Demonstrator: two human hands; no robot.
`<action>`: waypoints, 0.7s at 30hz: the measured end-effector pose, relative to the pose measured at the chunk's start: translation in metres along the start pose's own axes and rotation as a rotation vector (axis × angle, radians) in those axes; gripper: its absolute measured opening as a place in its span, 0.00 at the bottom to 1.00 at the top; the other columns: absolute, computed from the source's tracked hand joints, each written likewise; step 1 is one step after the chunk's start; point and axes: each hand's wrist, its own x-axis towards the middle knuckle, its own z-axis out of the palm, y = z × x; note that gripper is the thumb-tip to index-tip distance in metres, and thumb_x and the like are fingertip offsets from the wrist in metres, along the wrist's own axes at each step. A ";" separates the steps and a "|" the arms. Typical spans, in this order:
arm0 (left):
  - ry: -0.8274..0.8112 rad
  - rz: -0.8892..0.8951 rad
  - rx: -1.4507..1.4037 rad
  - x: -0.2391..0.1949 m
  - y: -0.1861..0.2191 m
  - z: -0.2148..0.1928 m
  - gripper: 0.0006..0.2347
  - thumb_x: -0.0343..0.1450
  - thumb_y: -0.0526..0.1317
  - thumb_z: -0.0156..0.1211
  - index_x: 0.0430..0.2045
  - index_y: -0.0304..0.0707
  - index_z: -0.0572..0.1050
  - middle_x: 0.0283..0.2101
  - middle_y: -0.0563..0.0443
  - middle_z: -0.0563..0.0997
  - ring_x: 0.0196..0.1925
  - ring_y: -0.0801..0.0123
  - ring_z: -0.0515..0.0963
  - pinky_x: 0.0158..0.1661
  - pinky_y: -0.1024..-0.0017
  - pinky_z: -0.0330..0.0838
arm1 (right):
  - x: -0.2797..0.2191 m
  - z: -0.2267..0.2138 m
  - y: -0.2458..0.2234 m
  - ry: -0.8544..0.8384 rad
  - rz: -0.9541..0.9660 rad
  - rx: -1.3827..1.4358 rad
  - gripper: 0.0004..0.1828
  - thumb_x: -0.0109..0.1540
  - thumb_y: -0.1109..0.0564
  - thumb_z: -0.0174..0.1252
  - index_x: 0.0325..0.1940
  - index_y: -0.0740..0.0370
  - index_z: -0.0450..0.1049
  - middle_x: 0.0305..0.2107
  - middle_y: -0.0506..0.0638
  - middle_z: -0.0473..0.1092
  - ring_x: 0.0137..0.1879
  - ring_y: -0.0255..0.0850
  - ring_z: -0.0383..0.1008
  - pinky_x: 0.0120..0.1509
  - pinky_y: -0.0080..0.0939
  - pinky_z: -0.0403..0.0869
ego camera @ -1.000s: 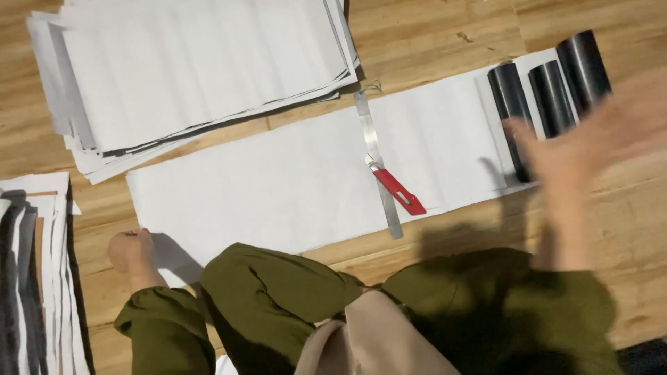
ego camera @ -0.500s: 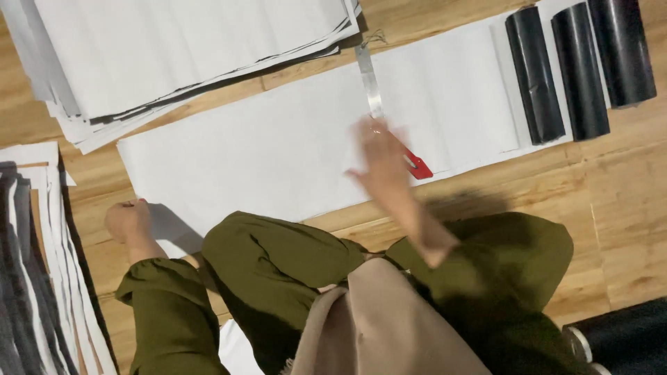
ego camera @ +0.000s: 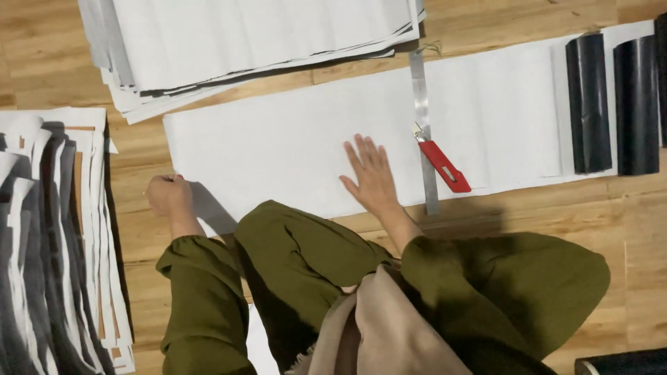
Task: Trimming a large sheet of paper using a metal ruler and a utility knife while sitting on the floor.
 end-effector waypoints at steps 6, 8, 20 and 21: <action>0.028 0.011 -0.005 0.010 -0.007 0.012 0.05 0.63 0.40 0.61 0.26 0.41 0.77 0.27 0.46 0.78 0.35 0.54 0.78 0.32 0.64 0.72 | -0.016 -0.010 0.033 -0.036 0.195 -0.051 0.36 0.61 0.40 0.41 0.68 0.58 0.45 0.64 0.58 0.43 0.69 0.51 0.41 0.70 0.51 0.40; 0.037 0.011 0.010 0.013 -0.012 0.016 0.05 0.62 0.41 0.61 0.25 0.42 0.77 0.27 0.47 0.78 0.35 0.56 0.78 0.32 0.65 0.72 | -0.019 -0.009 0.036 -0.031 0.195 -0.076 0.36 0.61 0.39 0.41 0.68 0.59 0.44 0.64 0.58 0.43 0.69 0.50 0.41 0.71 0.49 0.39; 0.007 0.115 0.017 0.005 -0.003 0.007 0.07 0.63 0.42 0.61 0.28 0.42 0.77 0.29 0.43 0.77 0.36 0.50 0.77 0.34 0.60 0.71 | -0.014 -0.032 0.034 -0.144 0.229 0.029 0.38 0.62 0.39 0.39 0.67 0.62 0.41 0.64 0.59 0.40 0.70 0.51 0.38 0.71 0.49 0.37; 0.093 0.108 0.077 -0.013 0.013 -0.007 0.12 0.61 0.41 0.64 0.35 0.42 0.73 0.39 0.43 0.70 0.39 0.50 0.71 0.36 0.57 0.67 | -0.013 -0.039 0.036 -0.166 0.202 0.099 0.37 0.60 0.46 0.45 0.67 0.62 0.40 0.63 0.59 0.42 0.69 0.52 0.40 0.70 0.50 0.40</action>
